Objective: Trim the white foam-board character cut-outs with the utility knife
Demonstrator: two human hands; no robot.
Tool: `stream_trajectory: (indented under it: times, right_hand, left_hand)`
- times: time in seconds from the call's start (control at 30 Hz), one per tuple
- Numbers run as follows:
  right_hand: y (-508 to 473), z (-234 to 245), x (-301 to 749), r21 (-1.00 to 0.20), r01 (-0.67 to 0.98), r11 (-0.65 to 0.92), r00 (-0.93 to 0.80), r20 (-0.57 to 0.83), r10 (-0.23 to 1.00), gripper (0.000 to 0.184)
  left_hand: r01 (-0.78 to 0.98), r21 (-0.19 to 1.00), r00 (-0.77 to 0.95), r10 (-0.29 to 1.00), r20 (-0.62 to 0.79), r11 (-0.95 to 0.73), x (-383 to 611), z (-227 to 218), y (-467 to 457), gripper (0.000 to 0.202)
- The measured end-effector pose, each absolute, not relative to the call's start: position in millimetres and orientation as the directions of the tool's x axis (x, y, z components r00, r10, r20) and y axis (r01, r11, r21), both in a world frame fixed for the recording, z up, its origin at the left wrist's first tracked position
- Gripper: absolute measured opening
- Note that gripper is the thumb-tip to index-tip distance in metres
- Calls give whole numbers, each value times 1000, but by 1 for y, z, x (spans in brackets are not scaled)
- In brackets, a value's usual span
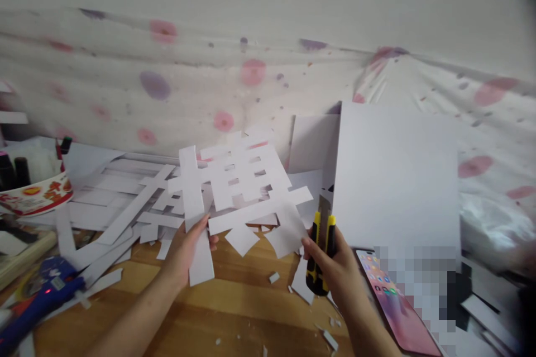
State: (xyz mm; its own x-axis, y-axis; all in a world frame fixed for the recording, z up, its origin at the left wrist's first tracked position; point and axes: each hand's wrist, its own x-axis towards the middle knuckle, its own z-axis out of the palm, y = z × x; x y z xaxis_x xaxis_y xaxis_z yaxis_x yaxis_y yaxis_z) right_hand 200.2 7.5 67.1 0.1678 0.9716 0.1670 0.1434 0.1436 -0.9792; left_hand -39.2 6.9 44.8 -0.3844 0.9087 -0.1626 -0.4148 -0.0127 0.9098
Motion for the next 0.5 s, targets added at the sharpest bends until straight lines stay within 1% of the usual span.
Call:
stream_trajectory:
  times: [0.03, 0.1, 0.17, 0.2, 0.23, 0.27, 0.3, 0.33, 0.37, 0.4, 0.43, 0.47, 0.5]
  right_hand:
    - [8, 67, 200, -981, 141, 136, 190, 162, 968, 38]
    - [9, 67, 201, -984, 127, 124, 234, 151, 960, 38]
    - [11, 68, 205, -987, 89, 130, 260, 149, 954, 38]
    - [12, 69, 207, -989, 65, 129, 265, 142, 954, 38]
    - [13, 69, 209, -991, 40, 125, 262, 131, 956, 38]
    - [14, 70, 211, -993, 21, 119, 253, 121, 960, 38]
    - [15, 70, 212, -994, 14, 110, 237, 110, 965, 39]
    - [15, 69, 213, -995, 23, 101, 218, 103, 970, 39]
    - [16, 68, 214, -995, 41, 94, 199, 100, 975, 38]
    - [17, 66, 213, -994, 63, 87, 179, 97, 979, 38]
    - [18, 64, 213, -993, 83, 81, 161, 93, 983, 38]
    - [18, 61, 211, -993, 92, 74, 147, 87, 985, 39]
    - [19, 59, 210, -994, 89, 67, 133, 79, 988, 39]
  left_hand:
    - [-378, 926, -373, 911, -177, 26, -38, 44, 7, 34]
    - [-281, 952, -288, 936, -201, 118, -41, 46, 6, 35]
    - [-119, 971, -126, 967, -222, 207, -52, 50, 3, 37]
    - [-2, 975, -56, 973, -224, 224, -59, 53, 1, 39]
    - [163, 957, 13, 969, -246, 241, -68, 57, -1, 38]
    - [352, 893, 36, 950, -312, 280, -76, 60, -4, 41]
    - [475, 824, 45, 927, -373, 309, -83, 64, -8, 39]
    - [552, 774, 6, 926, -378, 312, -88, 69, -12, 37]
    - [609, 753, -5, 951, -310, 249, -90, 73, -15, 35]
    - [646, 746, -22, 980, -196, 163, -88, 77, -19, 33]
    - [645, 761, -31, 998, -61, 67, -83, 80, -23, 27]
    - [643, 765, -11, 999, 40, -24, -74, 81, -26, 21]
    - [658, 745, 24, 991, 128, -112, -63, 81, -29, 18]
